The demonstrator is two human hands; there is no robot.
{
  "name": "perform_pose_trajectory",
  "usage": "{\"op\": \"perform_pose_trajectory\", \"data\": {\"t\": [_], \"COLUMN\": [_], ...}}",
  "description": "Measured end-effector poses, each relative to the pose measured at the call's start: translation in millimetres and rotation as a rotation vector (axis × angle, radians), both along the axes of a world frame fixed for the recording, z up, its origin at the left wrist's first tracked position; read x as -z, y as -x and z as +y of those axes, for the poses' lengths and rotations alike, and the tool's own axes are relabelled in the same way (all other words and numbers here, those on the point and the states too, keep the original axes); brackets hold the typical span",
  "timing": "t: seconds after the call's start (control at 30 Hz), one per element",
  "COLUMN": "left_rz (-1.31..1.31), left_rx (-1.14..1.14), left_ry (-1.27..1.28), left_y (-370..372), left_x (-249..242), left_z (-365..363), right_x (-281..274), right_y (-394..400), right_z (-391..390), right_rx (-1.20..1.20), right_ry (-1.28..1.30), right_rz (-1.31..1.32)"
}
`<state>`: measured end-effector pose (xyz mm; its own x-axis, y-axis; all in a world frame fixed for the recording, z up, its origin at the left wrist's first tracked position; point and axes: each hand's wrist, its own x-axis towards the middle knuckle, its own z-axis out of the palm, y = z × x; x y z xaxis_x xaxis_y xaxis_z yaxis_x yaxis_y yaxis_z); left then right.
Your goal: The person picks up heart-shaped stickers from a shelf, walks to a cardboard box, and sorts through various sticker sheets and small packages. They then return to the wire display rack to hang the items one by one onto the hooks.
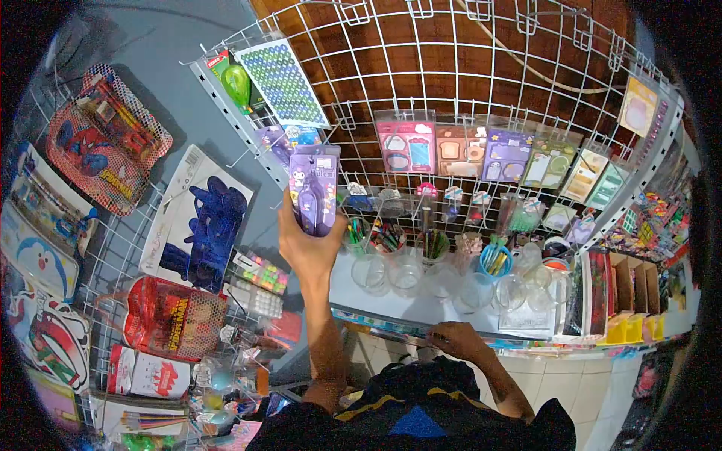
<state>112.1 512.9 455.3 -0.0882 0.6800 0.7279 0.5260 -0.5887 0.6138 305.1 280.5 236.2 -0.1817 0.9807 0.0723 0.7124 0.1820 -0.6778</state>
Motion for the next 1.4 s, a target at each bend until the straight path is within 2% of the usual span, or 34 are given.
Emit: {"op": "perform_pose_trajectory", "data": {"t": [0.1,0.2,0.4,0.5,0.6,0.7,0.8,0.9,1.0,1.1,1.2,1.3,1.4], "left_rz": [-0.006,0.076,0.109,0.098,0.135,0.143,0.053,0.068,-0.01,-0.018,-0.096,-0.061,-0.105], "left_rx": [0.057,-0.026,-0.033,0.013,-0.031,-0.03,0.01,-0.026,0.03,0.08,0.189,0.159,0.159], "left_ry": [-0.005,0.043,-0.003,0.046,-0.027,-0.038,-0.046,-0.192,-0.134,-0.153,-0.023,-0.1,-0.076], "left_y": [4,6,10,9,10,14,13,15,17,17,16,16,16], "left_x": [-4,-14,-13,-22,-26,-18,-26,-27,-23,-19,-6,-2,-6], "left_z": [6,0,1,0,-8,-1,-6,-3,-3,-3,1,0,-6], "right_x": [-6,-3,10,-2,-4,-5,-6,-5,-10,-14,-20,-20,-57], "right_y": [3,5,6,11,11,14,16,16,18,21,22,20,19], "right_z": [6,5,10,16,18,21,22,18,22,23,24,34,60], "right_rx": [-0.015,0.016,-0.05,-0.048,-0.091,-0.098,-0.113,-0.135,-0.128,-0.123,-0.127,-0.127,-0.113], "right_ry": [0.153,0.183,0.141,0.224,0.136,0.168,0.229,0.132,0.259,0.243,0.263,0.099,0.08], "right_rz": [-0.145,-0.061,0.0,-0.061,0.0,0.017,-0.085,0.006,0.021,-0.06,-0.028,0.008,-0.023]}}
